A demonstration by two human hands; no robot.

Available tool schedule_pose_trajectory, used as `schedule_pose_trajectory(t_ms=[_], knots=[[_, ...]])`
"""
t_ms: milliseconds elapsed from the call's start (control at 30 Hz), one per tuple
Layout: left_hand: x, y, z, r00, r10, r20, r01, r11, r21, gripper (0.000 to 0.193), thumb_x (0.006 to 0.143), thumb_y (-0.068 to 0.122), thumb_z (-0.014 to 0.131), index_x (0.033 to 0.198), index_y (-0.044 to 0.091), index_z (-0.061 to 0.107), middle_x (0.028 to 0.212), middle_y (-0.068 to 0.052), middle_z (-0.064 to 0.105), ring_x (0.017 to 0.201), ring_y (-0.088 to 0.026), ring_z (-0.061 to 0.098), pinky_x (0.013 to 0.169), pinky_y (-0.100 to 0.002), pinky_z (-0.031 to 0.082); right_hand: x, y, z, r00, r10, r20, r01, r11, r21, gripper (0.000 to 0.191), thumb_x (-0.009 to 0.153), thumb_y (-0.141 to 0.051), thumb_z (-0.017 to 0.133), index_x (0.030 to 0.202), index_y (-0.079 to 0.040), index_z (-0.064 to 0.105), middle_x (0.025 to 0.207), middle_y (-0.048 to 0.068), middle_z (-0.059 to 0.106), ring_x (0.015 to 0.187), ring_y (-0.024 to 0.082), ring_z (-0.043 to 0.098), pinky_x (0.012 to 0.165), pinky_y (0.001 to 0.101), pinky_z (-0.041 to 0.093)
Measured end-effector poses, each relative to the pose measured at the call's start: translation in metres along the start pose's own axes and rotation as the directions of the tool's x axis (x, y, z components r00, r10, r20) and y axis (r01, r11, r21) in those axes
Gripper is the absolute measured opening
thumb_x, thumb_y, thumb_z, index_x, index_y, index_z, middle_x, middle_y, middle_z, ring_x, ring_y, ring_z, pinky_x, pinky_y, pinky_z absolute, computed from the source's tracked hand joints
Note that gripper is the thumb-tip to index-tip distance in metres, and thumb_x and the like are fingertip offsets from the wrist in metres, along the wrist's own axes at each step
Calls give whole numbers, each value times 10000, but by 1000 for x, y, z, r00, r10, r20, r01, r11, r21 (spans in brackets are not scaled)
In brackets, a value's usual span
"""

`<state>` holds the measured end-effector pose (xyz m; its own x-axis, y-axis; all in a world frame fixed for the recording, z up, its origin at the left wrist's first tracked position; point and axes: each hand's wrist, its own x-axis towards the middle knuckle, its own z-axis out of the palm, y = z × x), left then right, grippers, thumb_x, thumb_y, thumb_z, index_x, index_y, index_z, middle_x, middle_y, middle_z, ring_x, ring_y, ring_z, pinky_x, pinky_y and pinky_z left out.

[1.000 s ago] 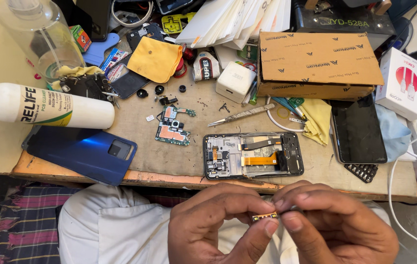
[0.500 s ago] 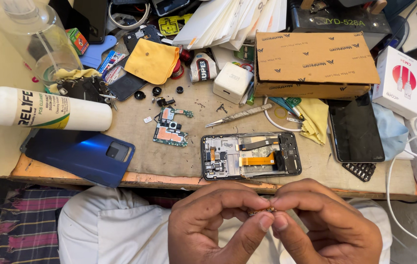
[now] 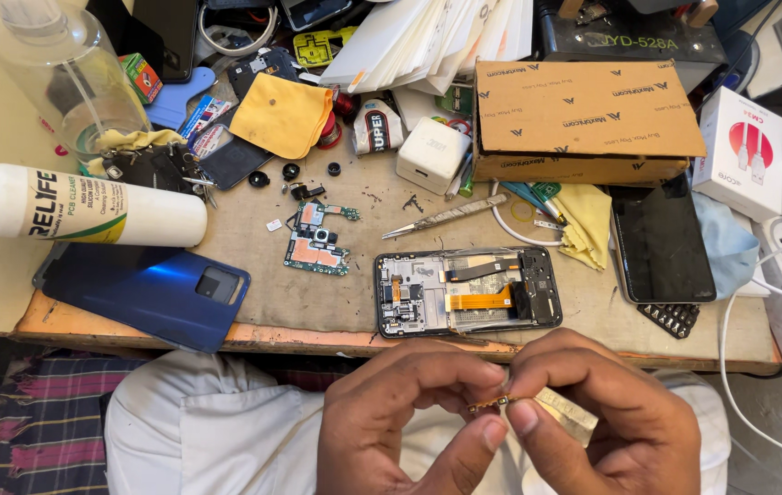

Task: The person repairs a disassembled smartphone on a cluttered workbench. They peel and position a small flex-cable component by hand, use tweezers to handle tiny parts, pry and press connectors on the phone's midframe with a flat metal tool, and continue fitting small components into the open phone body.

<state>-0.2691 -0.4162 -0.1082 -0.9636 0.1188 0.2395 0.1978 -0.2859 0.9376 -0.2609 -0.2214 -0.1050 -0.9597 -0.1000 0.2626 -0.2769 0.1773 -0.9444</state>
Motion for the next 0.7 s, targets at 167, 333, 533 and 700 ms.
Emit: schedule_pose_trajectory(t_ms=[167, 333, 533, 700], knots=[[3, 5, -12, 981, 108, 163, -132, 980, 148, 190, 932, 99, 785, 1112, 39, 774, 1080, -97, 765, 1026, -183, 766, 908, -306, 615, 7, 2, -14, 978, 39, 204, -59, 994, 96, 71, 879, -36, 727, 937, 0, 709, 967, 99, 713, 984, 182, 663, 942, 322, 482], [4, 2, -16, 968, 148, 204, -175, 977, 122, 171, 938, 90, 804, 1100, 46, 776, 1058, -95, 764, 1021, -183, 764, 930, -312, 610, 10, 0, -20, 907, 263, 329, -317, 941, 121, 93, 868, -70, 761, 900, 8, 720, 931, 82, 676, 952, 177, 601, 921, 343, 492], [4, 1, -26, 937, 173, 304, -202, 977, 69, 196, 934, 95, 853, 1115, 71, 783, 1062, -82, 749, 958, -146, 754, 858, -278, 613, 10, -7, -19, 847, 330, 417, -440, 875, 201, 100, 858, -69, 748, 893, 17, 710, 928, 82, 657, 941, 175, 595, 907, 350, 495], [2, -3, -26, 948, 143, 283, -159, 987, 35, 189, 918, 74, 860, 1092, 67, 786, 1031, -81, 746, 925, -138, 746, 850, -287, 616, 11, -8, -16, 836, 342, 429, -456, 868, 197, 105, 864, -76, 760, 894, 14, 717, 918, 75, 658, 932, 169, 595, 899, 345, 498]])
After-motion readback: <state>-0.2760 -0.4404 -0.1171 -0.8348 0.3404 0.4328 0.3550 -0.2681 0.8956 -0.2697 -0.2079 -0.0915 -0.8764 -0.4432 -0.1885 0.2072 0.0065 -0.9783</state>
